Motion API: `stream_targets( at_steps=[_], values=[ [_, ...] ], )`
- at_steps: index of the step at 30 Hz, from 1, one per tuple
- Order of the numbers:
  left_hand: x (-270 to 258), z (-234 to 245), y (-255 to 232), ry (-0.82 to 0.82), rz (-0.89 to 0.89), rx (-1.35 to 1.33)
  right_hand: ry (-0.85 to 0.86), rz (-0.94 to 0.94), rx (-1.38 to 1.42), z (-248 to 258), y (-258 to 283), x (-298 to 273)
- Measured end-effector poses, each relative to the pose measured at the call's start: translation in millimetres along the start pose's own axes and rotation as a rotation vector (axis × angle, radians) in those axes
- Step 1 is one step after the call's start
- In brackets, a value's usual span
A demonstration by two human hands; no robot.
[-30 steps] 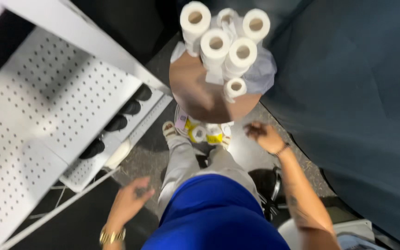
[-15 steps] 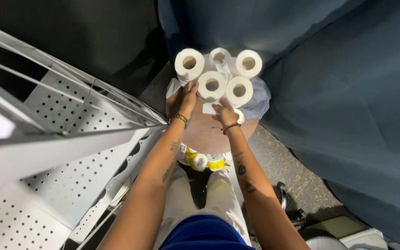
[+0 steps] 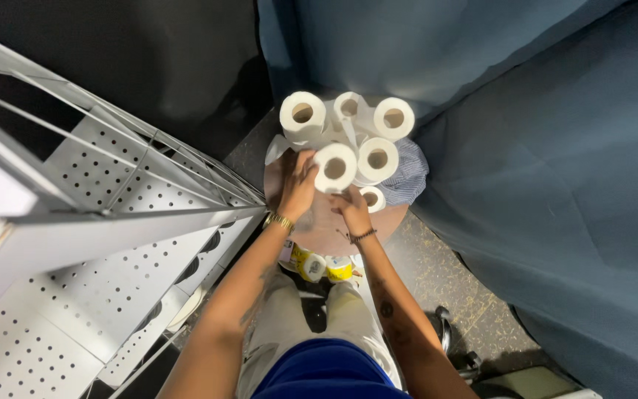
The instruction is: The person repeatedly picks up rolls of white paper towels from a small round table and places them onto a white perforated metal shelf. The person arranges the rolls in rows on the shelf, handling them one or two at a time.
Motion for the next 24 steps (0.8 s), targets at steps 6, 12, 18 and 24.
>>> stream_targets(
  at_steps=[6,12,18,24],
  values=[
    [-52,40,39,0.101,-0.572,0.422,-0.007,0.368,-0.18,43,-1,-71],
    [-117,47,9,0.171,-0.477,-0.125,0.139,0.595,-0.228,46,76,-141],
    [-144,48,-12,0.152,-0.503,0.061,0.219,0.637,-0.439,59,115,-160],
    [-167,31,-45,0.059,-0.811,0.751,-0.005,0.901,-0.641,54,137,-173]
  ],
)
Point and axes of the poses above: each hand's wrist, its own x-axis towards the middle knuckle, its own z-axis out of the back of the hand, y = z × x, the point moved 2 cm from there along x, towards the middle knuckle, and after that the axes turned 11 degrees about -x, right-handed, at the moved point
